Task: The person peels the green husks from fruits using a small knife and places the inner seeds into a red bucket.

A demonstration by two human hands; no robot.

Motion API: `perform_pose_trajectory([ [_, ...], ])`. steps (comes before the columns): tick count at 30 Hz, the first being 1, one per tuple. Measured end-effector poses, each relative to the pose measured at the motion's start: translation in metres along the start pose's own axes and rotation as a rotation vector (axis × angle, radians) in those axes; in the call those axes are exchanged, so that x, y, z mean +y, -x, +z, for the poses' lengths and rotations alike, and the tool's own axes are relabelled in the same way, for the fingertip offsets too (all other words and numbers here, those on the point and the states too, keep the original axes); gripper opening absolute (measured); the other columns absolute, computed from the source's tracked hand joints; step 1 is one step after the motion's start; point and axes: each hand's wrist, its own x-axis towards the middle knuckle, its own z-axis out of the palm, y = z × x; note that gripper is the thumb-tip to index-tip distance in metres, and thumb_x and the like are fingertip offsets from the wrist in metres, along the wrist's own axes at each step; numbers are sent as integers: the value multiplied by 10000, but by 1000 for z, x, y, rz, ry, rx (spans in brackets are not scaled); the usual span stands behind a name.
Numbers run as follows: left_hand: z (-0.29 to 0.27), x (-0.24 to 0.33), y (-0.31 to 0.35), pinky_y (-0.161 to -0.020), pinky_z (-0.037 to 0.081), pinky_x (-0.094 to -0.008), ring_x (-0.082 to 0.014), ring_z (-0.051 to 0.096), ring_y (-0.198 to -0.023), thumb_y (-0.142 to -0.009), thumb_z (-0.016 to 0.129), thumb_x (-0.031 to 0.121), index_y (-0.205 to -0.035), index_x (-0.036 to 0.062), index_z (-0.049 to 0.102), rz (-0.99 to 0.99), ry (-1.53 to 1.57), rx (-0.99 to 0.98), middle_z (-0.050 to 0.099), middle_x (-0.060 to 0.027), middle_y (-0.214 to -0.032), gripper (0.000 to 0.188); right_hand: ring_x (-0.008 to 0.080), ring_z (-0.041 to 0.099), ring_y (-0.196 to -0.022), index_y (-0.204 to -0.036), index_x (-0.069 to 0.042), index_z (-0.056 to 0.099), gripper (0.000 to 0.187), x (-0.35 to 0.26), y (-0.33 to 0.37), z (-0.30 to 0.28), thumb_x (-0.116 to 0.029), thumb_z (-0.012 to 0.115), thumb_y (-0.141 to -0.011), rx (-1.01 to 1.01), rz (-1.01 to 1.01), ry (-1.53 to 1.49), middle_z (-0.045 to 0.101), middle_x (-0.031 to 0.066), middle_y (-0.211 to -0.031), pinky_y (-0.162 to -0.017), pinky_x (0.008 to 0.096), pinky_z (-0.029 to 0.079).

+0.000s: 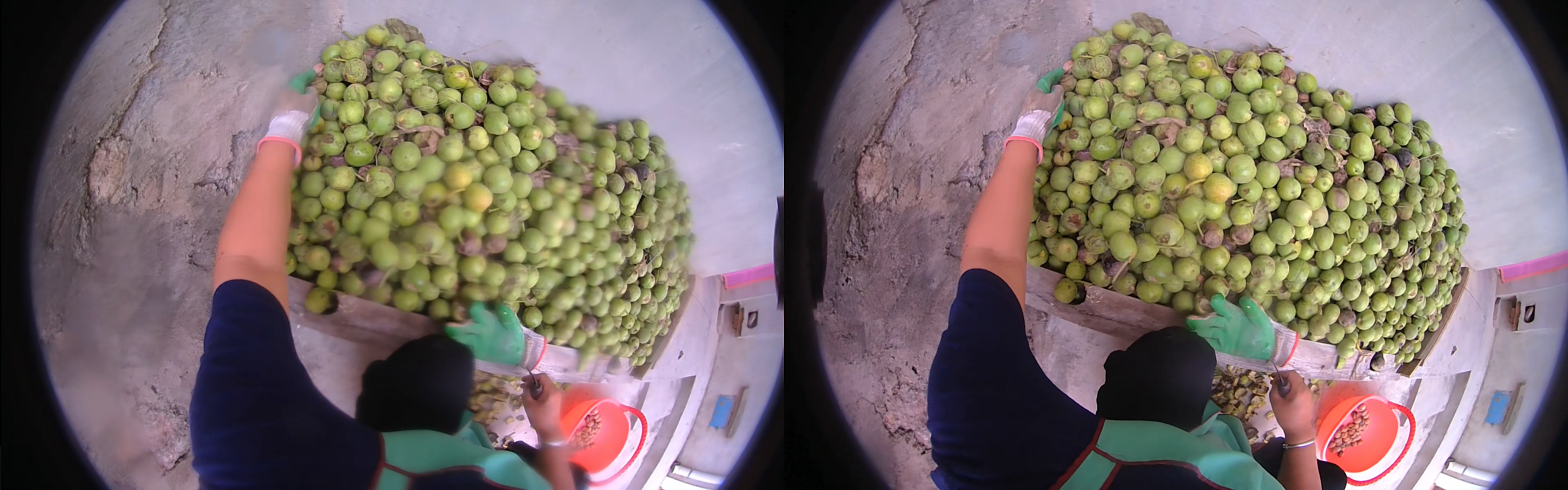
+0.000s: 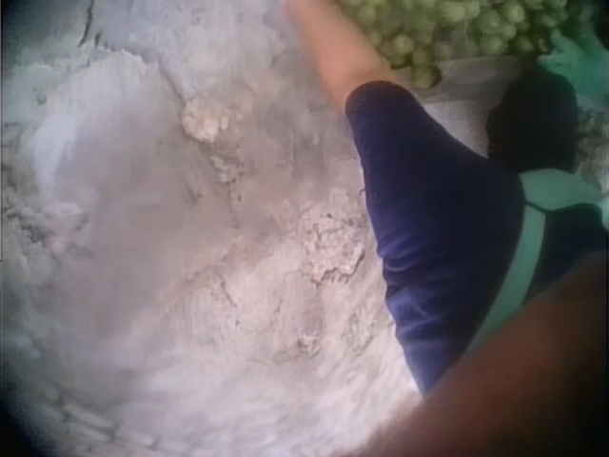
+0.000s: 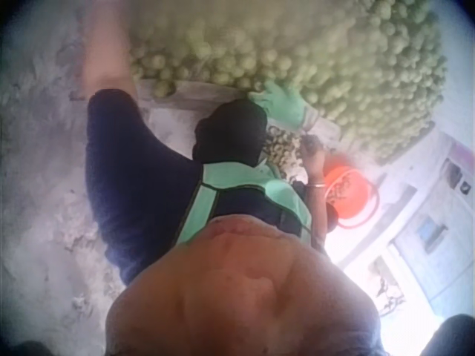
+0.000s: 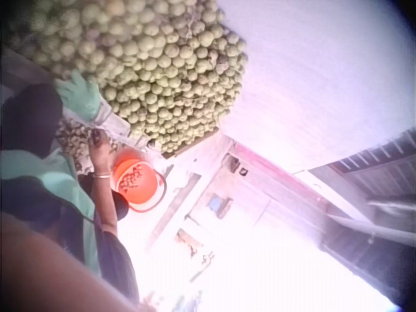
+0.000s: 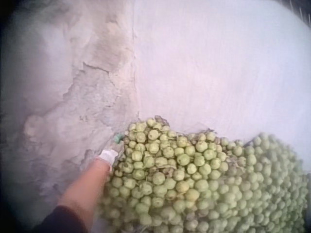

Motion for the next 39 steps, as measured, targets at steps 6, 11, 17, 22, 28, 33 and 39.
perform_pose_trajectory([
  [6,11,-17,-40,-829,515,-289,-149,642,-892,-881,576,337,-1369,251,520,175,28,-17,663,-170,-1075,498,153,609,-624,-912,-41,648,84,-9,2,0,-68,658,-833,-23,-33,69,646,96,-718,-566,289,481],
  [11,28,-2,-36,-871,517,-342,-211,649,-970,-855,571,209,-1393,152,485,275,-262,55,658,-146,-1137,548,100,589,-583,-926,-50,656,94,10,7,12,-80,669,-837,-20,-55,18,636,75,-693,-549,259,475],
  [17,-19,29,-71,-789,551,-458,-296,662,-960,-866,544,139,-1345,99,523,-108,-229,-384,645,-155,-1164,482,345,646,-735,-928,-42,611,226,-24,0,6,13,645,-712,-108,-137,43,643,168,-808,-655,391,514],
  [22,-15,-24,-34,-901,518,-410,-288,623,-1090,-884,569,184,-1352,143,517,272,-30,-175,617,-127,-1244,473,351,645,-741,-939,-47,603,234,-14,4,14,6,624,-712,-117,-130,22,645,173,-810,-654,409,509],
  [28,5,8,24,-974,463,-467,-407,574,-1138,-902,517,241,-1425,279,419,195,-461,-24,555,-244,-1284,533,297,685,-768,-967,-73,662,202,-18,4,2,-37,647,-768,-135,-74,136,695,134,-862,-696,370,541],
  [33,20,19,-16,-945,480,-474,-418,596,-1104,-906,477,178,-1414,95,394,215,-600,16,582,-233,-1256,521,277,684,-766,-973,-72,652,225,-11,3,10,-18,644,-755,-158,-83,97,688,128,-855,-689,365,538],
  [39,0,49,-80,-872,511,-408,-320,649,-1024,-864,530,288,-1205,114,652,186,-885,-485,643,-223,-1167,401,355,633,-738,-939,-49,601,253,-5,2,26,6,632,-694,-200,-88,14,625,158,-816,-651,405,504],
])
